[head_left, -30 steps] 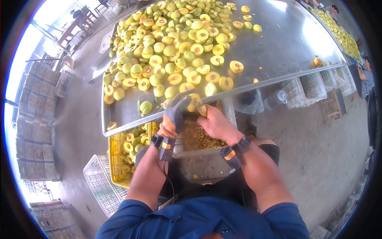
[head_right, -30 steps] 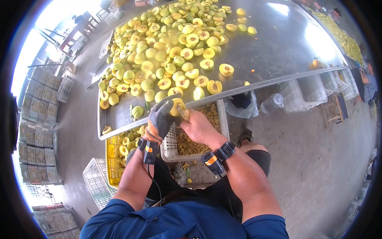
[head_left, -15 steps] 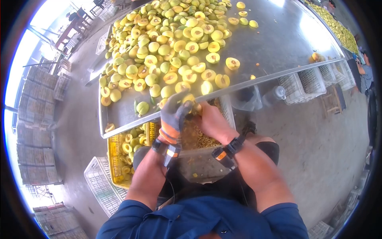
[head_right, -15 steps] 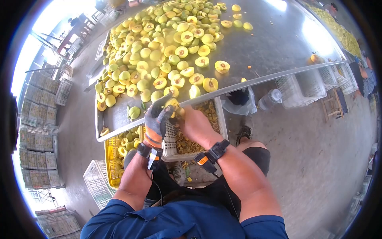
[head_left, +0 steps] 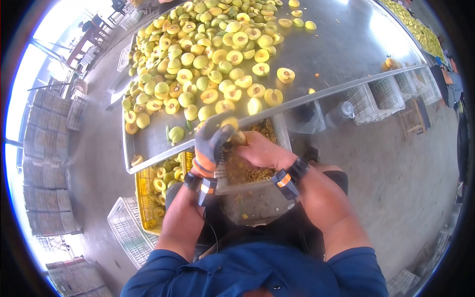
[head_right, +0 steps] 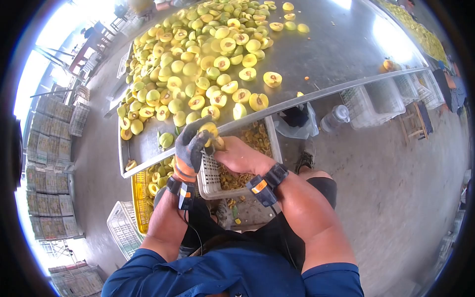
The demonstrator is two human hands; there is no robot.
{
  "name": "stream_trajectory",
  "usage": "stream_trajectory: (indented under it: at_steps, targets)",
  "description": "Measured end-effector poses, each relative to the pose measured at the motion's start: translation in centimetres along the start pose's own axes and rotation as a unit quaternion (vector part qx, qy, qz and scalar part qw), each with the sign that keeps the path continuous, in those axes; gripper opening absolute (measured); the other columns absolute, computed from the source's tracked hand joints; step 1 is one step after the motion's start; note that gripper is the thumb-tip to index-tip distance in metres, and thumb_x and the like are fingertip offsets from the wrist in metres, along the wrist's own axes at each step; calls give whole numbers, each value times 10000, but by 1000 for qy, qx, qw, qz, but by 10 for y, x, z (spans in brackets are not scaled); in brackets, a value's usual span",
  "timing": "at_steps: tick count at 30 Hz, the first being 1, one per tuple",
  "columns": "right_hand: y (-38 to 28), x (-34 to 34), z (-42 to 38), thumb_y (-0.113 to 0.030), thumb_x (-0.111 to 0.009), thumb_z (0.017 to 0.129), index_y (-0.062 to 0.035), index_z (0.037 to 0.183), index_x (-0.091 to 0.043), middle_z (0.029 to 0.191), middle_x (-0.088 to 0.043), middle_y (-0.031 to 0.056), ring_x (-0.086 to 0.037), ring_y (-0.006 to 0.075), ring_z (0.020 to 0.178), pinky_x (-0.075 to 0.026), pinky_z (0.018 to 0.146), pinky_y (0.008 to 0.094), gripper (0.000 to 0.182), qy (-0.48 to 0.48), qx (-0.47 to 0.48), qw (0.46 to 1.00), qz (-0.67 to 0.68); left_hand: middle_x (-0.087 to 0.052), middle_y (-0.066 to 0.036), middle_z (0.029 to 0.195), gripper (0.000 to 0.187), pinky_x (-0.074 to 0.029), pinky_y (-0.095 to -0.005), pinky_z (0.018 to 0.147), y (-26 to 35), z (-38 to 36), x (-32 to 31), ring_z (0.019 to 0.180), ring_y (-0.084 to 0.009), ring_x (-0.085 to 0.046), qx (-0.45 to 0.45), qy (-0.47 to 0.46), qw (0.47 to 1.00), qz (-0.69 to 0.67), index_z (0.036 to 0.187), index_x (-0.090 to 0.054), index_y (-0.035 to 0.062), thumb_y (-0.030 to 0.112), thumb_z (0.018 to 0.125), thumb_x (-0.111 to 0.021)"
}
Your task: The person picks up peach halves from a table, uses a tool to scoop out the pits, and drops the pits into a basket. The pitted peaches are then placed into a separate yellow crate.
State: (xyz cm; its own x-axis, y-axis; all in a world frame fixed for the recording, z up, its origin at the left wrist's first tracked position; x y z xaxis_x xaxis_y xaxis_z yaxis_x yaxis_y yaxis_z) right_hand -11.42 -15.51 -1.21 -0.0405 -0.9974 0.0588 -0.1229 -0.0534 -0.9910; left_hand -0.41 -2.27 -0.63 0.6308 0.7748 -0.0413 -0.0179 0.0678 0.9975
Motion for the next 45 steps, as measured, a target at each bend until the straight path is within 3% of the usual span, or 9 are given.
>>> stream_trajectory:
  at_steps: [4,8,10,14,24,30,34,37,45]
  targets:
    - [10,-2,3,-212,-659,1020,20,1142,-657,877,-717,125,-662,216,753,-535,718,387,263,73,81,990,-90,-739,-138,1211,425,-536,-372,995,-15,7,11,1114,-261,-694,16,-48,997,-64,1341,-654,-39,116,947,-688]
    - [11,-8,-1,-159,-611,988,23,1162,-658,1016,-730,242,-676,422,992,-546,876,470,257,102,-11,983,-149,-727,-226,1167,437,-531,-491,986,-19,-2,-6,1088,-430,-683,-210,53,854,473,1259,-667,-40,90,847,-737]
    - [24,-18,3,-180,-630,1024,46,1152,-641,926,-737,133,-696,238,832,-557,798,397,260,70,88,988,-105,-738,-216,1130,429,-544,-486,951,-9,0,-7,1045,-418,-695,-192,55,850,488,1241,-668,-41,74,831,-718]
    - [8,-14,-3,-121,-619,957,40,1076,-653,869,-708,266,-683,396,790,-549,785,467,203,-68,-169,970,163,-759,-183,977,391,-571,-468,846,5,5,-2,913,-404,-716,-253,40,870,422,1191,-679,-35,56,810,-665]
    - [24,-27,-3,-118,-616,926,28,1061,-674,929,-713,261,-675,439,857,-539,799,480,206,39,65,996,-52,-745,-157,887,182,-566,-391,756,-17,-2,-14,823,-332,-718,-85,148,965,198,1035,-743,-6,48,976,-580]
    - [26,-20,-12,-139,-642,933,13,1043,-683,936,-713,269,-678,463,834,-540,743,494,192,-7,-31,999,34,-722,-143,921,187,-548,-360,760,-2,1,-8,834,-284,-697,-355,49,807,469,1063,-736,-13,125,1036,-613]
    - [59,-36,-8,-145,-639,963,-17,912,-669,809,-696,160,-672,240,599,-464,514,399,141,125,225,960,-113,-724,-133,965,135,-571,-392,766,-26,-7,-12,863,-318,-706,-176,24,906,385,1074,-706,1,63,994,-616]
    - [14,-10,-28,-169,-634,997,-51,841,-635,744,-643,82,-588,106,525,-375,448,330,195,-143,-145,974,95,-726,-138,1001,128,-581,-376,777,-36,-11,-12,875,-314,-715,-196,4,859,473,1070,-708,15,66,978,-633]
    - [-9,-19,-27,-168,-607,1037,-74,940,-575,661,-491,-6,-468,129,493,-387,476,320,139,-72,-216,947,226,-746,-71,927,190,-553,-307,726,-44,5,-12,841,-124,-675,69,24,990,-122,1033,-724,4,182,1030,-660]
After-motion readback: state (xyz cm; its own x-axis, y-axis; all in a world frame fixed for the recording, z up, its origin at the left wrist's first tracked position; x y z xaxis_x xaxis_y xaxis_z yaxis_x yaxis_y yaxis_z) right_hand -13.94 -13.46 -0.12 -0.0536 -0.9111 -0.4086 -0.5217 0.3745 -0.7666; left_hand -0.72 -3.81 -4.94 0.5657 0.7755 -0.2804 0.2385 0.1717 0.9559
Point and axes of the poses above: each hand's wrist, its own z-axis towards the middle knuckle, its own x-axis out of the back of the hand, y = z × x, the point moved 2 cm from there along z, towards the middle knuckle
